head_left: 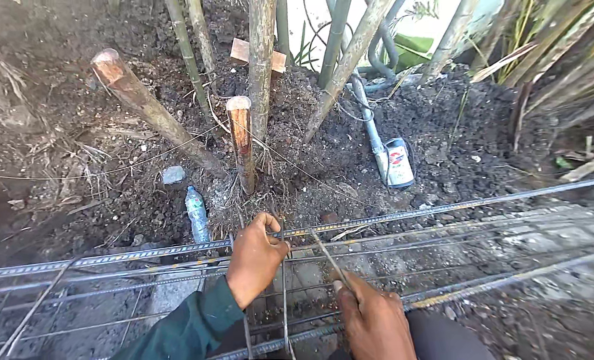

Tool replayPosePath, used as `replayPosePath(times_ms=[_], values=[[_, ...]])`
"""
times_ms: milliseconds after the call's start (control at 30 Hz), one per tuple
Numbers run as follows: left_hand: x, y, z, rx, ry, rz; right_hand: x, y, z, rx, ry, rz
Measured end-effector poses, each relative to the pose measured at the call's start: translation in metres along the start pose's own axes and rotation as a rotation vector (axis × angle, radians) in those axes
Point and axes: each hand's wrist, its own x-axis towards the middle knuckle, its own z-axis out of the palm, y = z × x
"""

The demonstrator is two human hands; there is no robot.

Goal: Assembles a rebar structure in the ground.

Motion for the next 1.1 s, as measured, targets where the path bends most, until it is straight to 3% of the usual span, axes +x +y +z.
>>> replayPosePath(times_ms=[200,367,533,733,867,933,1100], values=[[-0.001,0.000,-0.002,-0.030,-0.048,0.008,0.017,0.003,0.005,0.113,-0.056,0.156],[-0.002,-0.002,0.000,-0.006,-0.013,0.025,0.018,0.007,0.006,0.130,0.063,0.195],[-0.005,-0.003,-0.003,0.209,-0.065,0.087,0.019,0.021,-0.017,-0.013,0.162,0.204],[-0.008,-0.010,-0.008,0.338,-0.086,0.161,0.035,0.029,-0.047,-0.250,-0.281,0.318],[-0.009,-0.014,-0.008,0.471,0.015,0.285,0.032,0.026,-0.053,-0.288,-0.399,0.334],[-0.010,-0.013,-0.009,0.426,0.030,0.272,0.029,0.030,-0.055,-0.246,-0.369,0.340],[-0.010,-0.014,-0.008,0.285,-0.001,0.148,0.031,0.036,-0.041,-0.092,-0.083,0.265]])
